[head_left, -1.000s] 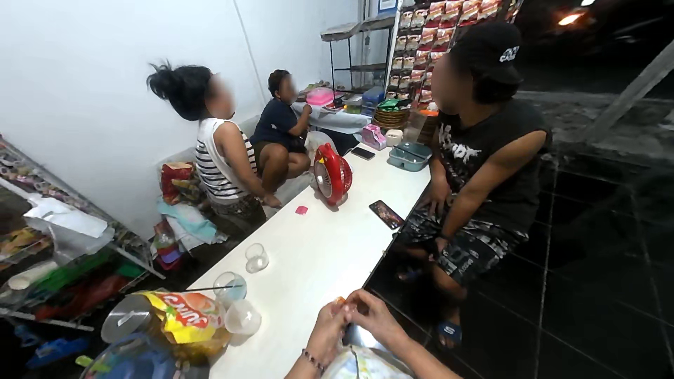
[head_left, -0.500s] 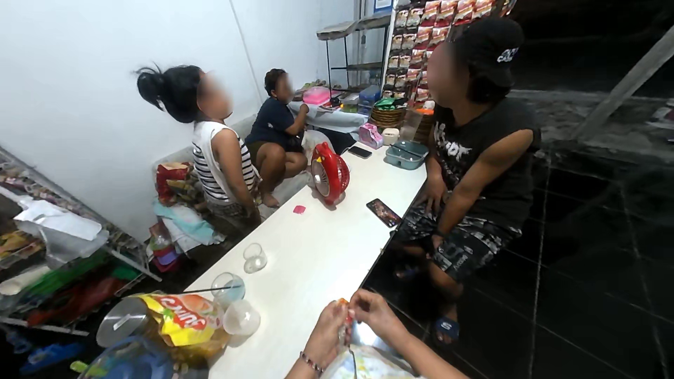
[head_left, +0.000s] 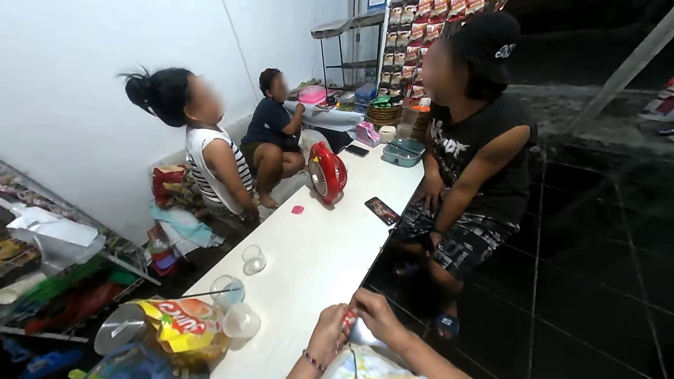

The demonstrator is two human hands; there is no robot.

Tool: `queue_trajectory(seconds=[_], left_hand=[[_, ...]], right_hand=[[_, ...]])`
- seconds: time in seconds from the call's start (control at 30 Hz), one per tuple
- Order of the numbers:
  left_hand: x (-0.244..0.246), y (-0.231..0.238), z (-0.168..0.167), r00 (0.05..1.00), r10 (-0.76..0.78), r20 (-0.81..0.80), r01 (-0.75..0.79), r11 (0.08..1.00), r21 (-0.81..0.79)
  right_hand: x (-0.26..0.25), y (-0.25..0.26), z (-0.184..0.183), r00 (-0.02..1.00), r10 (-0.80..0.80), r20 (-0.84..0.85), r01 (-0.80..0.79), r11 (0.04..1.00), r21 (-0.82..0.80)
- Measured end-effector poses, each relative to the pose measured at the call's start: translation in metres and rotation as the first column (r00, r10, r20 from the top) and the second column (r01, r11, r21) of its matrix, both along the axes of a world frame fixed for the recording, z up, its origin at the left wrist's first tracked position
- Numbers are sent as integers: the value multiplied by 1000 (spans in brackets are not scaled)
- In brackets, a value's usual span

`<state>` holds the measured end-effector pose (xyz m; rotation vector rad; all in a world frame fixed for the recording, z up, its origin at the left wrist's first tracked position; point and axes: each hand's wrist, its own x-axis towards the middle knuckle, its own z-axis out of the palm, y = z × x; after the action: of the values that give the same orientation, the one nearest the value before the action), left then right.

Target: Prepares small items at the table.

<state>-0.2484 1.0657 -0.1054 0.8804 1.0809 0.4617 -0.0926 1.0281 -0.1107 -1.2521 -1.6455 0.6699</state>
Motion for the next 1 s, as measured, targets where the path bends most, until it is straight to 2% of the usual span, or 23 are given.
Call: queue_trajectory(seconds=[0.17, 0.27, 0.47, 0.73, 0.87, 1.0], left_hand=[[1, 0, 0, 1000, -5, 5, 5, 1000, 20], [2, 0, -1, 999, -12, 49, 10, 1000, 29], [3, 2, -1, 999, -36, 31, 35, 999, 38], [3, 5, 1, 989, -142, -47, 146, 986, 77], [0, 5, -2, 983, -182, -12, 183, 979, 87], [-3, 3, 0, 961, -275, 3, 271, 948, 168]], right_hand=[[6, 2, 3, 996, -82, -22, 78, 985, -153], [8, 2, 2, 993, -114, -10, 110, 976, -185], [13, 4, 4, 990, -144, -15, 136, 961, -242], [21, 8, 5, 983, -182, -13, 167, 926, -339], [22, 9, 5, 984, -176, -8, 161, 918, -363], [28, 9, 3, 981, -190, -30, 164, 905, -393]])
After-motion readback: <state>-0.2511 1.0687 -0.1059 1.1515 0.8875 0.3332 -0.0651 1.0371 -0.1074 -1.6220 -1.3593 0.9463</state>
